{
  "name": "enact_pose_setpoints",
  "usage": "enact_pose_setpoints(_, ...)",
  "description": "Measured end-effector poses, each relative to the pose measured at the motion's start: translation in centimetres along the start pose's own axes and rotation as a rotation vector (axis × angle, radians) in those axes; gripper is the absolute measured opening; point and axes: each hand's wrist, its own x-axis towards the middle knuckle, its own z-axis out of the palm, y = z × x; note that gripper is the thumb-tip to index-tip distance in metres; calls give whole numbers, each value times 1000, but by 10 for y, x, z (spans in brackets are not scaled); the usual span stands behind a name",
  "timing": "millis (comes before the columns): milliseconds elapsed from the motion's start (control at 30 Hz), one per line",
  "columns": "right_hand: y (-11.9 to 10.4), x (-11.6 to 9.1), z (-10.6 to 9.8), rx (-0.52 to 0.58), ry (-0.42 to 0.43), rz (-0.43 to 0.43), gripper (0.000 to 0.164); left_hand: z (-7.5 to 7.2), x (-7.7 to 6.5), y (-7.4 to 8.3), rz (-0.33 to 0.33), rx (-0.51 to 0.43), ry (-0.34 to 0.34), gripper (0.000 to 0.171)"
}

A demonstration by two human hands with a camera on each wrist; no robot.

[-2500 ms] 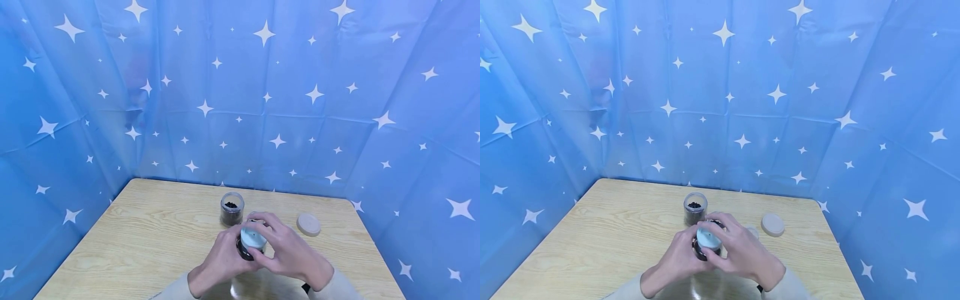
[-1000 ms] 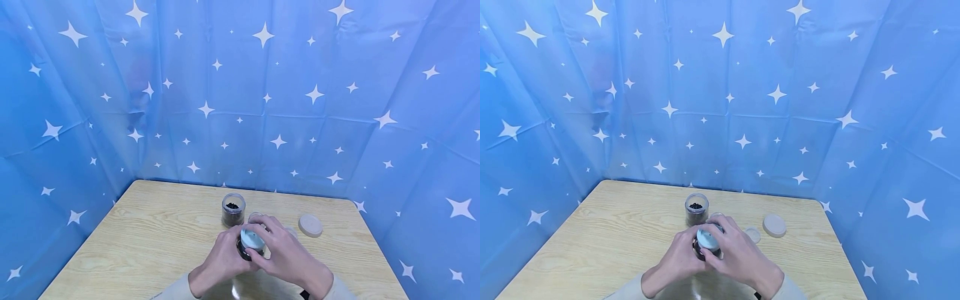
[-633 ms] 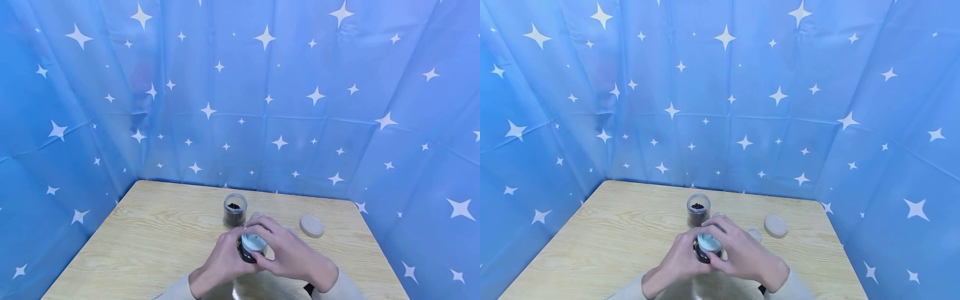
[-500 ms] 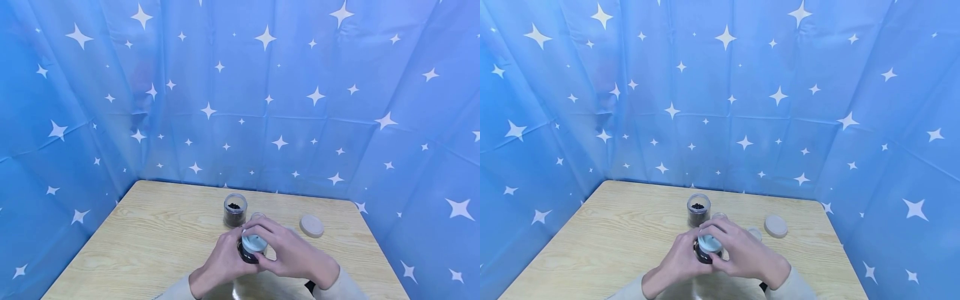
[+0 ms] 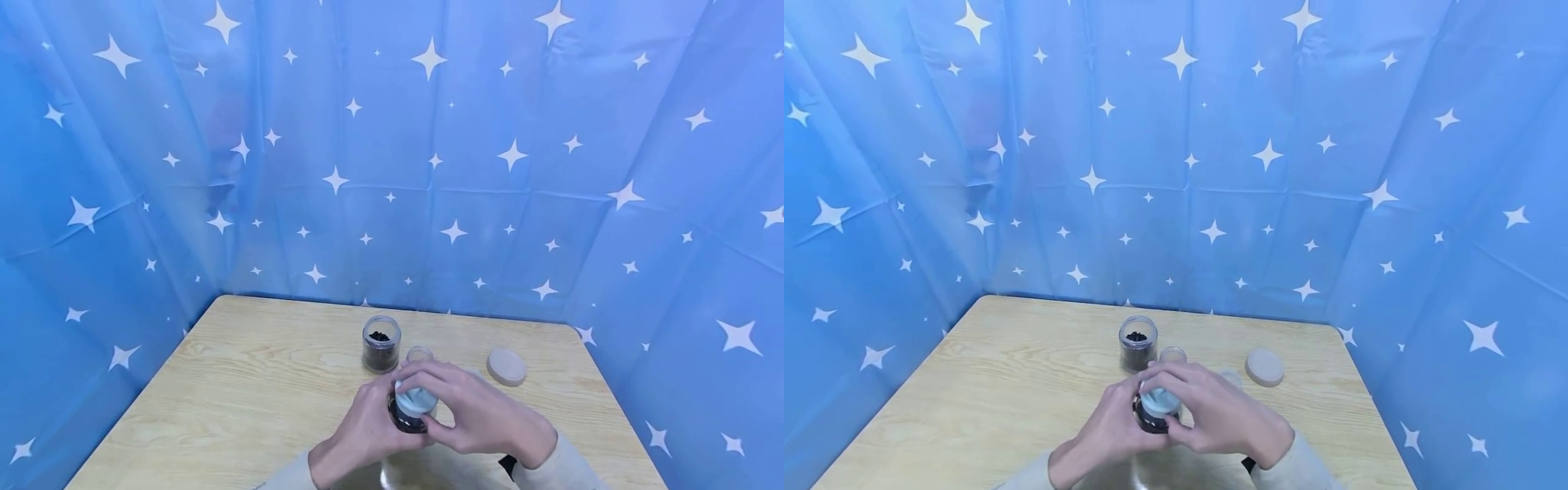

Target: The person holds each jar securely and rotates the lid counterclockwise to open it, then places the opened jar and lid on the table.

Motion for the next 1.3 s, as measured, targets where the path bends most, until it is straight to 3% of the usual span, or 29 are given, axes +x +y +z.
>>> enact_pose_setpoints(500, 4, -2, 2, -8, 23, -11, 60, 2, 0, 0, 25, 22, 25, 84)
enact_pose_setpoints(667, 4, -3, 5, -56, 85, -9, 63, 1, 0, -1, 29, 31, 29, 78)
enact_pose_setpoints(933, -1, -5, 14, -154, 193, 94, 66, 2, 2, -1, 85, 40, 43, 77)
enact_pose_setpoints(1300, -11, -8, 31, -202, 282, 247, 67, 4, 2, -4, 50, 86, 54, 68)
